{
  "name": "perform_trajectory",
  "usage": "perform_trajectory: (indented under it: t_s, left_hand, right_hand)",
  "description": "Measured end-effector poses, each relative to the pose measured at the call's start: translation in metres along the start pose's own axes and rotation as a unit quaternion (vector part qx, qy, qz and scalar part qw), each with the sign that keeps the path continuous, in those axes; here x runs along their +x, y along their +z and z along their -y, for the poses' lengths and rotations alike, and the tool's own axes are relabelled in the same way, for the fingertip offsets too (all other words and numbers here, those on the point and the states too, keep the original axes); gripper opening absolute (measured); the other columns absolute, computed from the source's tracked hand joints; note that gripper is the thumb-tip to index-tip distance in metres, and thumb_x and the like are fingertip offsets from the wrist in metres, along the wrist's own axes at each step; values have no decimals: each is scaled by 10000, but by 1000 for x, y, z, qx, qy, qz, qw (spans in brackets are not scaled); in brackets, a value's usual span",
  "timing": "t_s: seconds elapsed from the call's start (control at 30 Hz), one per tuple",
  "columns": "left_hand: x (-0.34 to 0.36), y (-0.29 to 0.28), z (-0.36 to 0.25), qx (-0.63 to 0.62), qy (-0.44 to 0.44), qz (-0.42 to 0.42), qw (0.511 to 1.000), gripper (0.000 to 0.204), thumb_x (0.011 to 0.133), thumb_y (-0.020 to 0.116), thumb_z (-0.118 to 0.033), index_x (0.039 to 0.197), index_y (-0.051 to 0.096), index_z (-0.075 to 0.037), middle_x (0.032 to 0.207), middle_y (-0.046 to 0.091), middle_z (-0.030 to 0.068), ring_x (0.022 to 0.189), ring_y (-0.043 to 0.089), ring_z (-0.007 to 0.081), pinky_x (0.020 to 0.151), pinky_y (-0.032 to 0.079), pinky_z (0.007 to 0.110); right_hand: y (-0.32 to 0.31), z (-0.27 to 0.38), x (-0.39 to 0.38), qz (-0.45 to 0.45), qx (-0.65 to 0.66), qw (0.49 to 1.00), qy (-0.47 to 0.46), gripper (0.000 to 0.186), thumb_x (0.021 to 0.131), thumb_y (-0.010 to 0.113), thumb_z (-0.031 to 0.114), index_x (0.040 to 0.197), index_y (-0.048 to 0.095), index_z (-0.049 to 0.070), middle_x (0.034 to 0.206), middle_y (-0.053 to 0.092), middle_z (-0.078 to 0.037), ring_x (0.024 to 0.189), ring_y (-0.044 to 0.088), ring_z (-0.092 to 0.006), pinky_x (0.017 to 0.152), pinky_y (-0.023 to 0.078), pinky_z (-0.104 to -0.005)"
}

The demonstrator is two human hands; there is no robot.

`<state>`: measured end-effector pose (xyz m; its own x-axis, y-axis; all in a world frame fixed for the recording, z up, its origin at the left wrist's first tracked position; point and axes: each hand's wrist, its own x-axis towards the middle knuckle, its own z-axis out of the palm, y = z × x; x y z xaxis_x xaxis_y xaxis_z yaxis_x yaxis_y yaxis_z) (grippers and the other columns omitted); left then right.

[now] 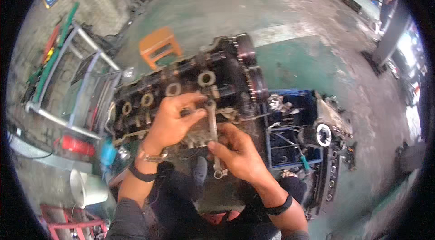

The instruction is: The person uses a wrench to tighten bolts on a camshaft cap within an engine block, then removes the cap by hand and places it in a blue bin nearby.

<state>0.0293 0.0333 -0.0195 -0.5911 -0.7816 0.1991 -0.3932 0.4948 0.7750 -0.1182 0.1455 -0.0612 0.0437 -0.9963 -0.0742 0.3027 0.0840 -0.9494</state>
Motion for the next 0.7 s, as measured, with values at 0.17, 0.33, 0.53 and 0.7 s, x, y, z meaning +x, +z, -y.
perform_trajectory:
  t_s: [0.17,0.33,0.53,0.7]
  left_hand:
    - [1,4,-3,-105,-19,-3,994,252,795,661,-24,1042,626,18,897,635,23,815,518,72,742,451,248]
    - [1,2,-5,-81,-23,7,996,262,798,654,-19,1055,619,17,869,623,17,788,518,67,706,456,240]
    - [2,1,-5,-74,-40,23,996,273,795,656,-31,1059,607,17,795,567,-4,727,471,58,654,439,228]
    - [3,2,-3,-65,-31,15,997,277,789,659,-41,1055,604,13,736,521,-12,685,444,60,613,420,234]
  right_hand:
    - [8,-6,4,15,2,999,43,208,906,546,116,1063,485,-6,728,610,-51,551,529,-73,496,418,-208]
    - [18,-11,10,14,48,999,20,141,912,532,111,985,467,9,710,601,-58,526,515,-76,457,406,-224]
    - [38,-25,24,-8,81,996,-24,139,909,526,89,988,465,-7,710,584,-51,535,523,-85,458,422,-242]
    - [48,-33,35,-52,82,993,-64,131,897,539,74,980,484,-12,707,573,-53,564,541,-93,471,444,-270]
